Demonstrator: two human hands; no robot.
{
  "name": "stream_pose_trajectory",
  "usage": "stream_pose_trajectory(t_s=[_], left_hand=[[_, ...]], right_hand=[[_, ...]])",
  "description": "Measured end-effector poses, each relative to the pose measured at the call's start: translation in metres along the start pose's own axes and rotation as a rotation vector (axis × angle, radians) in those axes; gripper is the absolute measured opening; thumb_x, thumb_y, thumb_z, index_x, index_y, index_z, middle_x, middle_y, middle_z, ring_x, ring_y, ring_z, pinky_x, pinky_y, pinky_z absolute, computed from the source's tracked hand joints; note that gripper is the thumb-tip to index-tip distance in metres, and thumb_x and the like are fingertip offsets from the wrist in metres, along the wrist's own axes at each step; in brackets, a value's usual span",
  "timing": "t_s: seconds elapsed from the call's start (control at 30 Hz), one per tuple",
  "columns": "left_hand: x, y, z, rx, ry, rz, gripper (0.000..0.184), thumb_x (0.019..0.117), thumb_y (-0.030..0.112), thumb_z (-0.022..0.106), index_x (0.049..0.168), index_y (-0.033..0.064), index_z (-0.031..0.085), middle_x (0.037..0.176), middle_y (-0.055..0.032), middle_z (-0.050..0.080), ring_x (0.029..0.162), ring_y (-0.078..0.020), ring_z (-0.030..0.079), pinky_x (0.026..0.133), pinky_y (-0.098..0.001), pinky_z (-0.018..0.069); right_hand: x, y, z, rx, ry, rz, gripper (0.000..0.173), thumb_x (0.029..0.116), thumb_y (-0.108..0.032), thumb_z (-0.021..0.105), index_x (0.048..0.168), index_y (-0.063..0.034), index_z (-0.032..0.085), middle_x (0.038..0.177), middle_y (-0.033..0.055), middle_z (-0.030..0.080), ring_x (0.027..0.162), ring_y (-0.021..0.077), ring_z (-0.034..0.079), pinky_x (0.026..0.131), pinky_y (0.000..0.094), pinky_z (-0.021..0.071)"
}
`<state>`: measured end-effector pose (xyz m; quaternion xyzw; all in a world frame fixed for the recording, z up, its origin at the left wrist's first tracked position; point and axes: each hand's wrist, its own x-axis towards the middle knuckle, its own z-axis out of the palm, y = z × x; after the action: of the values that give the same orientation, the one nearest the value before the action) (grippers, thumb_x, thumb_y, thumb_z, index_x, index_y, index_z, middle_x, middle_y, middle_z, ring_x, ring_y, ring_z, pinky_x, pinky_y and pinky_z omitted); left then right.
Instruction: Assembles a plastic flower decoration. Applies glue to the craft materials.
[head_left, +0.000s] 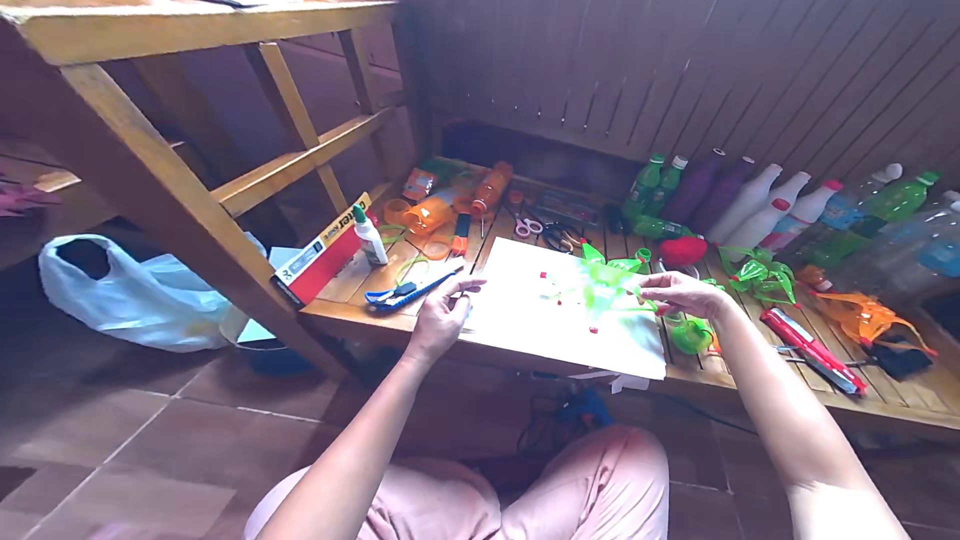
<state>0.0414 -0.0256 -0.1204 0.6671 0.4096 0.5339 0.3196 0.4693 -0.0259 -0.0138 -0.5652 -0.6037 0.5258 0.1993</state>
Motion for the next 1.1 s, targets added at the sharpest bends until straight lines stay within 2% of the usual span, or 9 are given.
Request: stream_pose_trajectory(t_s=[0.07, 0.27, 0.43, 0.57, 0.67, 0.77, 0.9, 1.0, 1.1], left_hand=[[0.000, 0.000, 0.000, -0.001, -0.007, 0.002, 0.032, 0.0979, 0.003, 0.046, 0.121, 0.0017, 0.068, 0.119, -0.0077, 0.070, 0.090, -0.0032, 0.066, 0.077, -0.0207, 0.0532], [0.001, -0.003, 0.001, -0.022, -0.013, 0.027, 0.033, 0.0976, 0.002, 0.045, 0.121, 0.0001, 0.068, 0.121, -0.0089, 0.070, 0.090, -0.0036, 0.066, 0.078, -0.0214, 0.0535], [0.003, -0.005, 0.001, -0.040, -0.014, 0.048, 0.033, 0.0967, 0.002, 0.046, 0.121, -0.0005, 0.068, 0.123, -0.0106, 0.069, 0.097, -0.0059, 0.067, 0.082, -0.0231, 0.0540], [0.008, 0.007, 0.000, -0.062, -0.074, -0.032, 0.032, 0.0997, 0.001, 0.050, 0.129, -0.0012, 0.064, 0.129, -0.0147, 0.065, 0.102, -0.0126, 0.067, 0.084, -0.0286, 0.0548], [0.013, 0.026, -0.005, -0.018, -0.111, -0.036, 0.034, 0.1012, 0.003, 0.052, 0.134, 0.0007, 0.062, 0.135, -0.0167, 0.062, 0.112, -0.0220, 0.066, 0.091, -0.0372, 0.0556], [0.015, 0.053, -0.028, 0.129, 0.051, 0.053, 0.032, 0.1016, 0.003, 0.053, 0.132, 0.0002, 0.064, 0.131, -0.0195, 0.063, 0.109, -0.0278, 0.067, 0.091, -0.0429, 0.0555], [0.025, 0.050, -0.079, 0.379, 0.493, -0.016, 0.037, 0.1045, 0.014, 0.056, 0.138, -0.0031, 0.055, 0.137, -0.0270, 0.055, 0.114, -0.0374, 0.063, 0.094, -0.0493, 0.0534], [0.045, 0.026, -0.096, 0.447, 0.447, -0.190, 0.057, 0.1032, 0.019, 0.061, 0.147, -0.0116, 0.041, 0.145, -0.0358, 0.046, 0.133, -0.0485, 0.050, 0.113, -0.0567, 0.0390], [0.064, 0.008, -0.103, 0.496, 0.354, -0.275, 0.069, 0.0983, 0.019, 0.070, 0.149, -0.0141, 0.036, 0.147, -0.0390, 0.043, 0.138, -0.0521, 0.043, 0.117, -0.0589, 0.0339]], right_hand=[[0.000, 0.001, -0.004, -0.019, 0.018, -0.008, 0.012, 0.1021, -0.005, 0.056, 0.110, -0.0040, 0.065, 0.070, -0.0072, 0.058, 0.050, -0.0049, 0.042, 0.047, 0.0109, 0.0369], [-0.011, -0.013, -0.016, -0.083, 0.150, -0.051, 0.026, 0.1060, -0.013, 0.054, 0.128, -0.0055, 0.065, 0.087, -0.0005, 0.064, 0.047, -0.0028, 0.034, 0.042, 0.0133, 0.0302], [-0.039, -0.053, 0.002, 0.091, 0.162, -0.378, 0.029, 0.0999, -0.027, 0.061, 0.125, -0.0140, 0.064, 0.090, -0.0041, 0.065, 0.050, -0.0033, 0.043, 0.044, 0.0108, 0.0376], [-0.040, -0.096, 0.073, 0.169, 0.196, -0.585, 0.007, 0.0963, -0.019, 0.065, 0.097, -0.0163, 0.071, 0.076, -0.0064, 0.067, 0.052, -0.0019, 0.051, 0.049, 0.0139, 0.0449], [-0.019, -0.109, 0.144, 0.123, 0.271, -0.602, 0.018, 0.0996, -0.006, 0.056, 0.088, -0.0062, 0.069, 0.067, -0.0044, 0.067, 0.053, 0.0002, 0.056, 0.054, 0.0173, 0.0493], [0.012, -0.095, 0.206, 0.016, 0.369, -0.628, 0.020, 0.1031, -0.005, 0.055, 0.091, 0.0021, 0.069, 0.074, -0.0031, 0.070, 0.063, -0.0008, 0.062, 0.064, 0.0178, 0.0546], [0.037, -0.059, 0.275, -0.051, 0.591, -0.724, 0.022, 0.0973, -0.010, 0.064, 0.109, 0.0068, 0.071, 0.082, 0.0050, 0.065, 0.068, 0.0006, 0.055, 0.064, 0.0165, 0.0479], [0.033, -0.045, 0.314, 0.085, 0.621, -0.694, 0.028, 0.0918, -0.003, 0.065, 0.118, 0.0064, 0.069, 0.086, 0.0058, 0.058, 0.064, -0.0024, 0.046, 0.058, 0.0120, 0.0391], [0.024, -0.037, 0.328, 0.144, 0.646, -0.652, 0.029, 0.0907, 0.002, 0.061, 0.118, 0.0033, 0.071, 0.092, 0.0080, 0.058, 0.068, -0.0017, 0.048, 0.061, 0.0117, 0.0415]])
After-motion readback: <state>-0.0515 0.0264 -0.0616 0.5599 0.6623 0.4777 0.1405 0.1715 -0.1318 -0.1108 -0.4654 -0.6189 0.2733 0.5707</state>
